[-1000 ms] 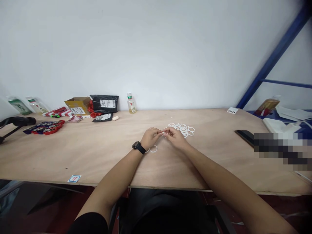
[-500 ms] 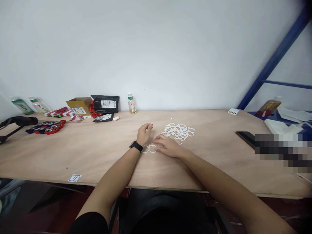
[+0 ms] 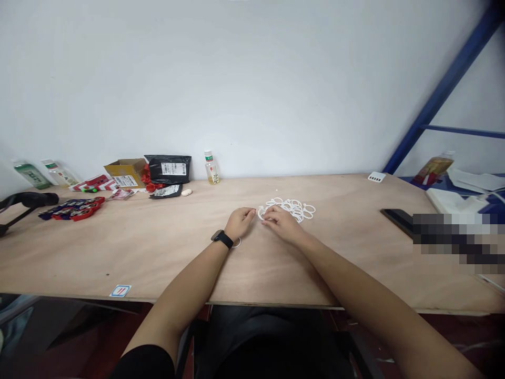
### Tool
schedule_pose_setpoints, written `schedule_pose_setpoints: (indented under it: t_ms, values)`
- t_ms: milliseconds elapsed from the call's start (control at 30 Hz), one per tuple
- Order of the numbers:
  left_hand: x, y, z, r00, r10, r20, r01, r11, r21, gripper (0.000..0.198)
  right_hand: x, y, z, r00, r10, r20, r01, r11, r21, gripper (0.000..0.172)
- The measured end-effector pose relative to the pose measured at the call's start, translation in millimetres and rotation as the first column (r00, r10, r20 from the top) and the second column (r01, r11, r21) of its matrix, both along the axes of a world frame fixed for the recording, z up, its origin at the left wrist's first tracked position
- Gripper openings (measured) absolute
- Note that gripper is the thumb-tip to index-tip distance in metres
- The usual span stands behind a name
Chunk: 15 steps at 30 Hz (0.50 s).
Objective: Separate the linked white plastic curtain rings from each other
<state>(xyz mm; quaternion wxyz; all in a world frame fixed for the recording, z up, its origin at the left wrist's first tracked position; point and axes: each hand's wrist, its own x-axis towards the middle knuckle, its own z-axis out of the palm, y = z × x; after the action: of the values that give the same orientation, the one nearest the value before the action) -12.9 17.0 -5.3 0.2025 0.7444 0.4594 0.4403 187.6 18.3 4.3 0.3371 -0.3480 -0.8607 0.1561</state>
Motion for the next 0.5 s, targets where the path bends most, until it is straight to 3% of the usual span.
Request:
schedule_pose_setpoints:
  t_ms: [200,500]
  values:
    - [6,-3,2.9,0.957,-0.198,0.213,0.225,0.968,-0.111,0.041,-5,-4,2.4,0.991,0.133,-0.014,-0.132,0.989,0.066,0.013]
    - [11,1,-3.4,0.866,-0.186,0.465,0.304,0.933,-0.194,0.038,-5,-5,3.8,0.976,0.196,0.093,-0.206,0.971,0.122,0.013]
